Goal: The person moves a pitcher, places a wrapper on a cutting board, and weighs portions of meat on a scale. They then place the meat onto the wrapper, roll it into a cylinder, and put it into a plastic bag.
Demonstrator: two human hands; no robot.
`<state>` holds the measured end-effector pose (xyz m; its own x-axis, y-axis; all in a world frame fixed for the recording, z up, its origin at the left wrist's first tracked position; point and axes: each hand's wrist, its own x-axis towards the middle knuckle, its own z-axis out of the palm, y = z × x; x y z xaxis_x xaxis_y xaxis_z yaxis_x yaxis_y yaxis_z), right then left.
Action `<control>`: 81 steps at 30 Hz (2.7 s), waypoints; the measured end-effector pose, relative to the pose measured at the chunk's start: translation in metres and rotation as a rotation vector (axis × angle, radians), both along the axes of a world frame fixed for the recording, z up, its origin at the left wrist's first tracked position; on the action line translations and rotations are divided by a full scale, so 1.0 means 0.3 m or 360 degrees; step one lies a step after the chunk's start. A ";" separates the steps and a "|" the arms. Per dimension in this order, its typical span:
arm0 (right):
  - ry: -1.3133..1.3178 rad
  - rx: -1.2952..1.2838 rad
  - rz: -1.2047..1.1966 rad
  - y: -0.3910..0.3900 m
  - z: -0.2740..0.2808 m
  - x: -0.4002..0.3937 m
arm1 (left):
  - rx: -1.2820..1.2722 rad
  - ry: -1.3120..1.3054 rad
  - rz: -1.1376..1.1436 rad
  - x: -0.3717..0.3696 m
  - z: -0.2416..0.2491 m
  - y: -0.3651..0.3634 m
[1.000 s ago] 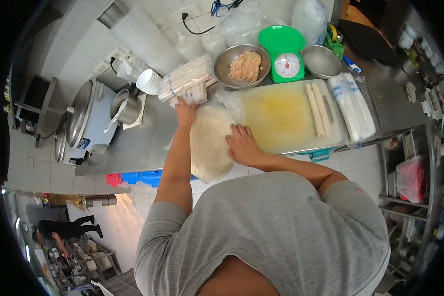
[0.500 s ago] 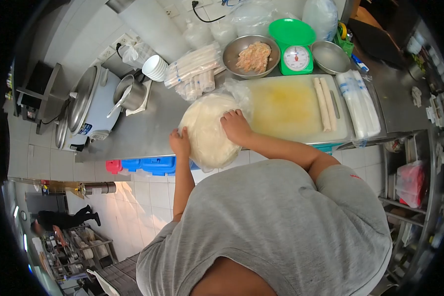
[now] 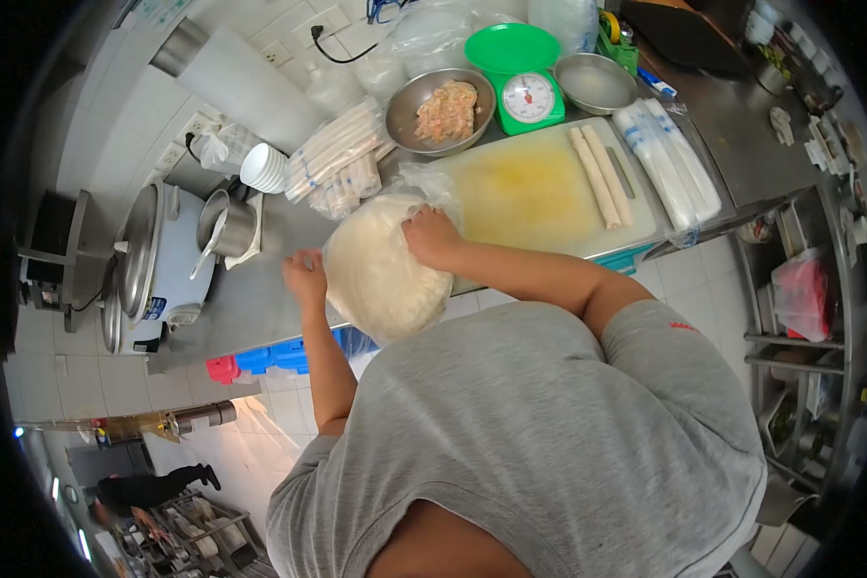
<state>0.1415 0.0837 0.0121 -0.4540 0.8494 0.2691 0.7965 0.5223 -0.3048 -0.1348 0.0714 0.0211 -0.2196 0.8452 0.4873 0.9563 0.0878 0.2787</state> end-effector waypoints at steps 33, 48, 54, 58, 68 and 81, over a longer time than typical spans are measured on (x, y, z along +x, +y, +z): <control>0.0117 -0.0639 -0.0034 0.183 -0.007 0.124 | -0.0154 -0.0458 -0.0756 0.588 -0.031 -0.176; 0.1313 -0.1604 -0.0153 0.119 0.078 0.162 | -0.0052 -0.0621 -0.0719 0.574 -0.068 -0.134; 0.1295 -0.1442 -0.0092 0.090 0.077 0.152 | -0.0156 -0.1206 -0.0585 0.525 -0.099 -0.099; 0.1340 -0.1015 0.0296 0.067 0.022 0.122 | -0.0636 -0.1686 -0.0437 0.478 -0.085 -0.076; 0.0414 -0.0541 0.0518 0.045 0.003 0.093 | -0.0361 -0.1852 -0.0623 0.389 0.063 -0.101; -0.0081 -0.0859 0.0547 -0.015 0.198 0.050 | 0.0392 -0.2132 -0.0920 0.265 0.661 -0.268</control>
